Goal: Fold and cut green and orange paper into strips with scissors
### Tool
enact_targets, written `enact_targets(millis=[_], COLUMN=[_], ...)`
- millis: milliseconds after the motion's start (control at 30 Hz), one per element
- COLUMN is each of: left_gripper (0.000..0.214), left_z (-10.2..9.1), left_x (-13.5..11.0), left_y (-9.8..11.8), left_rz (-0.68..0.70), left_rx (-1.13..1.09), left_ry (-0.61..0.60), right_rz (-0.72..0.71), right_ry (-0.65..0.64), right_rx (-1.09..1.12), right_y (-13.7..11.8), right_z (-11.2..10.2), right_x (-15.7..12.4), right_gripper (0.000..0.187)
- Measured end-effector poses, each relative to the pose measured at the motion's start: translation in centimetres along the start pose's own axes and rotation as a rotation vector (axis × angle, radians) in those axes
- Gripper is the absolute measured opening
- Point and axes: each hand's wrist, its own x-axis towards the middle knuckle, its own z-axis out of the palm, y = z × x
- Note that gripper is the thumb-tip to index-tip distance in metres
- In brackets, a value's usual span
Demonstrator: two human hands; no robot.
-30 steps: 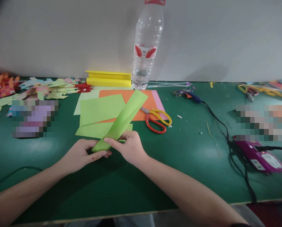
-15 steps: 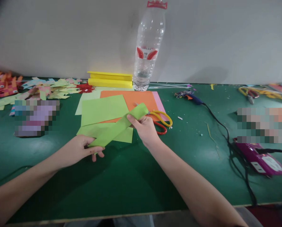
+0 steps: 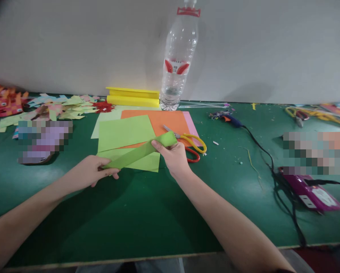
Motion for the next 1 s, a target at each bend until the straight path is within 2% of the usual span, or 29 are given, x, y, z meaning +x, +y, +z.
enact_targets(millis=[200, 567, 667, 800, 867, 933, 1000], left_gripper=[0.040, 0.040, 0.039, 0.037, 0.037, 0.039, 0.040], left_z=[0.4, 0.2, -0.3, -0.8, -1.0, -1.1, -1.3], left_x=[-0.3, -0.5, -0.7, -0.9, -0.8, -0.6, -0.5], left_y=[0.3, 0.8, 1.0, 1.1, 1.0, 0.7, 0.3], left_rz=[-0.015, -0.029, -0.040, -0.040, -0.039, -0.037, -0.034], left_rx=[0.015, -0.011, -0.016, -0.095, -0.150, -0.196, -0.219], left_ry=[-0.068, -0.136, -0.198, -0.299, -0.314, -0.307, -0.299], right_rz=[-0.001, 0.028, -0.035, -0.210, -0.256, -0.247, -0.203], right_ry=[0.046, 0.086, 0.113, 0.067, 0.038, 0.037, 0.094], right_rx=[0.031, 0.001, -0.128, -0.570, -0.706, -0.712, -0.623], right_y=[0.2, 0.0, -0.3, -1.5, -1.9, -2.0, -1.8], right_z=[0.2, 0.3, -0.4, -1.3, -1.7, -1.9, -2.0], right_x=[-0.3, 0.1, 0.7, 0.8, 0.8, 0.8, 1.0], right_gripper=[0.017, 0.019, 0.020, 0.036, 0.042, 0.043, 0.043])
